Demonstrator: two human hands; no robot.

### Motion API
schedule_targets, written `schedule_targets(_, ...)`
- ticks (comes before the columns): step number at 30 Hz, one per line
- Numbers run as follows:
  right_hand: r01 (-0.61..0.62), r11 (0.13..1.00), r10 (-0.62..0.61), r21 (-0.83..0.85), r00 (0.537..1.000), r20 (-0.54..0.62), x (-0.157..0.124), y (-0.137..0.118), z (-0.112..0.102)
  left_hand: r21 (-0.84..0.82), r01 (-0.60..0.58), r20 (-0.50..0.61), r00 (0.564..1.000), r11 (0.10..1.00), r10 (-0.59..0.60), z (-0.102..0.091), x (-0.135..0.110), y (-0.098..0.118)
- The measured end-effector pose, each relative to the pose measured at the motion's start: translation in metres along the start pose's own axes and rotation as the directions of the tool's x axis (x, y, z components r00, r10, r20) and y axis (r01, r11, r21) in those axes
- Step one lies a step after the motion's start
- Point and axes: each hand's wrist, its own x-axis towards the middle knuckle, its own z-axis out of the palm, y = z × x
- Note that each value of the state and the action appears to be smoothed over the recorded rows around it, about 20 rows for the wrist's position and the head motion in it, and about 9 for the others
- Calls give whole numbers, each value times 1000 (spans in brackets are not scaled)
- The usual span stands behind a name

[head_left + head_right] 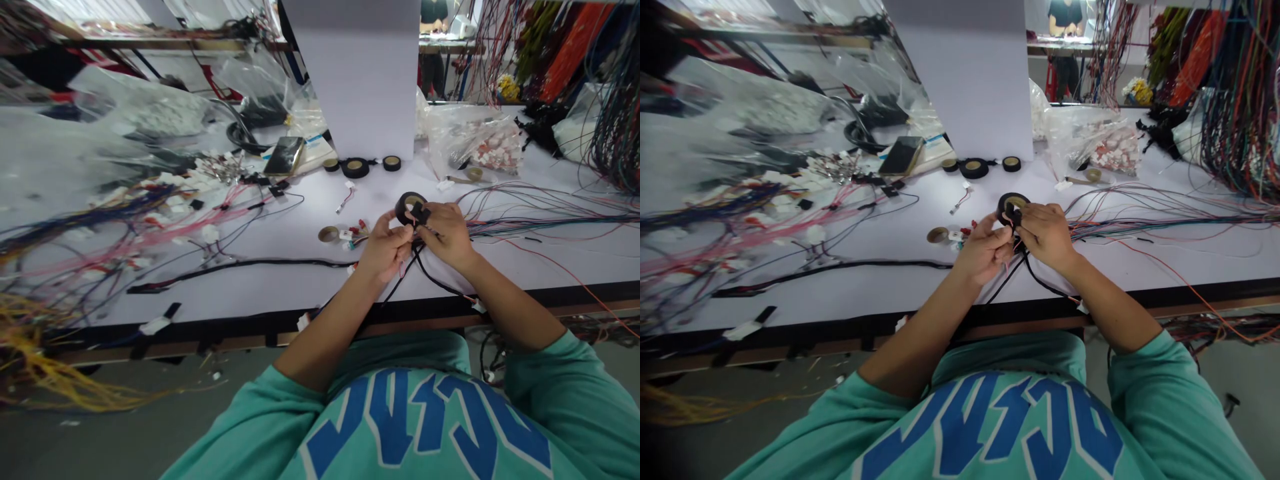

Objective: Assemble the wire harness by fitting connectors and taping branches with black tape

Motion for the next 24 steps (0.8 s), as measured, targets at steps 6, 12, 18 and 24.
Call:
schedule_targets(6, -239, 803, 229, 545, 969, 88, 0, 0, 8, -33, 359, 164, 922, 933, -349, 0, 4, 9)
schedule_targets(12, -376, 599, 279, 707, 926, 256, 6, -8, -6, -78, 201, 139, 972, 976, -189, 7, 2, 3)
schedule_targets(18, -457, 527, 424, 717, 872, 244, 6, -7, -10, 106, -112, 136, 986, 988, 97, 4, -2, 1)
schedule_targets(24, -274, 787, 277, 552, 958, 81, 9, 0, -15, 524, -329, 42, 931, 785, 363, -1, -2, 3)
